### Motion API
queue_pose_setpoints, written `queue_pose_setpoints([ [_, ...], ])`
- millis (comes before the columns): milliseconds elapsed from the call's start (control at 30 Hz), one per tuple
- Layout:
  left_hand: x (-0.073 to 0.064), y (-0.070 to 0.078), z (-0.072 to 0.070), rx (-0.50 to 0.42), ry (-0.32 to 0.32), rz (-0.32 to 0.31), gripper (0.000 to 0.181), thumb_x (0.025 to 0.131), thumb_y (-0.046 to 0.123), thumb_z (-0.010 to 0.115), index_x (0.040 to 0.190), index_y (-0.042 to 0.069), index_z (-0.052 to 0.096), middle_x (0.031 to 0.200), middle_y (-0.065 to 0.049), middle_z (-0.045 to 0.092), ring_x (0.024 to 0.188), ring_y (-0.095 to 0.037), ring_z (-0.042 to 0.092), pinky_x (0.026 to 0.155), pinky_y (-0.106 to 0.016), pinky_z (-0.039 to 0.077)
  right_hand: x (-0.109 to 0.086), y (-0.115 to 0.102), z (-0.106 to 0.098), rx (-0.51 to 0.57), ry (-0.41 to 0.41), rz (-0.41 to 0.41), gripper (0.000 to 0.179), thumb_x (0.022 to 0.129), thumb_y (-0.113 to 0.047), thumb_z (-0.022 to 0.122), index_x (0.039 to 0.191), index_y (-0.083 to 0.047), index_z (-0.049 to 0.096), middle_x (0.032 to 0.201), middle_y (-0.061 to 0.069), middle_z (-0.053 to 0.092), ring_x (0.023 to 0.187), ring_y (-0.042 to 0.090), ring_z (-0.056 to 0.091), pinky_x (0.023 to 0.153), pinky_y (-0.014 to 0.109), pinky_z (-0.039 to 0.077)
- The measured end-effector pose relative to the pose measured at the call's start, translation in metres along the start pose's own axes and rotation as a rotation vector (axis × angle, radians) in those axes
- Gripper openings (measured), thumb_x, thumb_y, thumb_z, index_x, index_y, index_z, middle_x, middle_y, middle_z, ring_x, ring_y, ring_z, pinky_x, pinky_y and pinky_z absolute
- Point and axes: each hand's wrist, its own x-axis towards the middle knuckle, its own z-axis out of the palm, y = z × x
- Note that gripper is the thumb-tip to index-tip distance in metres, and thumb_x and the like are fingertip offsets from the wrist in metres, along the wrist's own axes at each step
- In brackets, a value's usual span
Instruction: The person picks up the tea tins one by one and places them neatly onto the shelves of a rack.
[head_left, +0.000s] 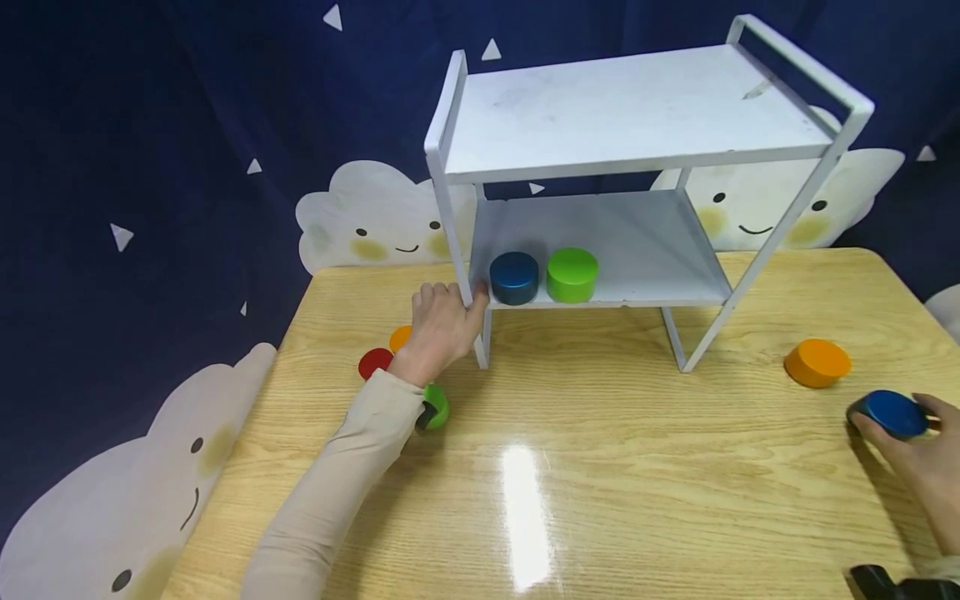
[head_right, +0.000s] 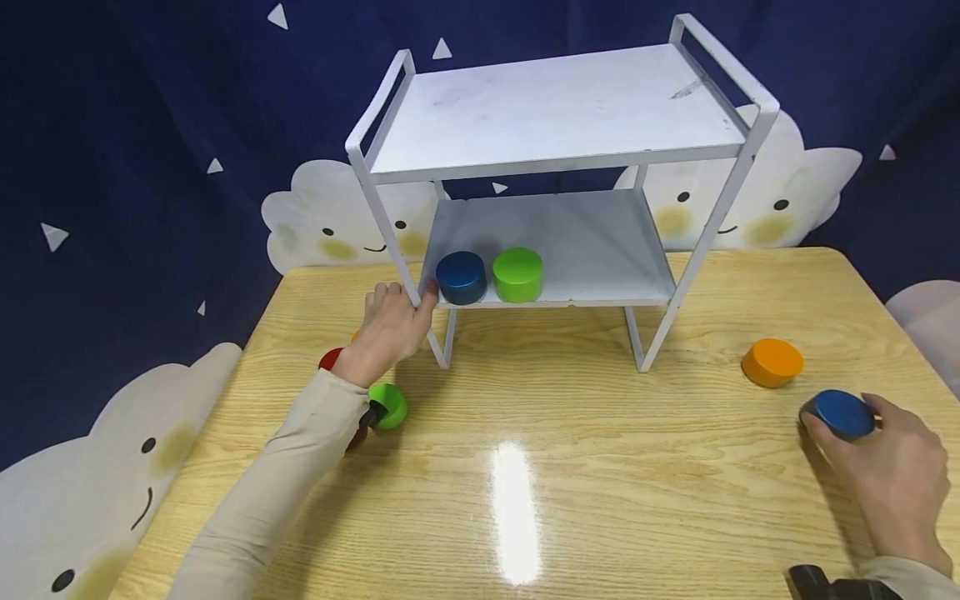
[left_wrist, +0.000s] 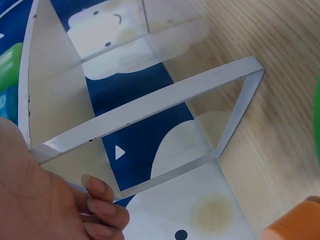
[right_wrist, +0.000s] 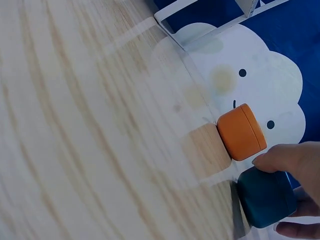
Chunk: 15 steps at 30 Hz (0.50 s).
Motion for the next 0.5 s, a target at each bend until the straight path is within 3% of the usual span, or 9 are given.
queue_pose_setpoints([
  [500,0.0001,-0.0001,-0.0001,0.017,-0.010,0.005,0.061,0.100,0.047,0.021,0.071,0.001,0.048,0.072,-0.015,0.044,0.075,-0.032,0.039,0.069,-0.038,0.028,-0.0003,-0.0030,0.0004,-0.054,-0.014,0.015,0.072,0.096,-0.030,0.050,0.149,0.006,0.017,0.148,0.036,0.020,0.135,0.052,0.024,0.108,0.059,0.023],
])
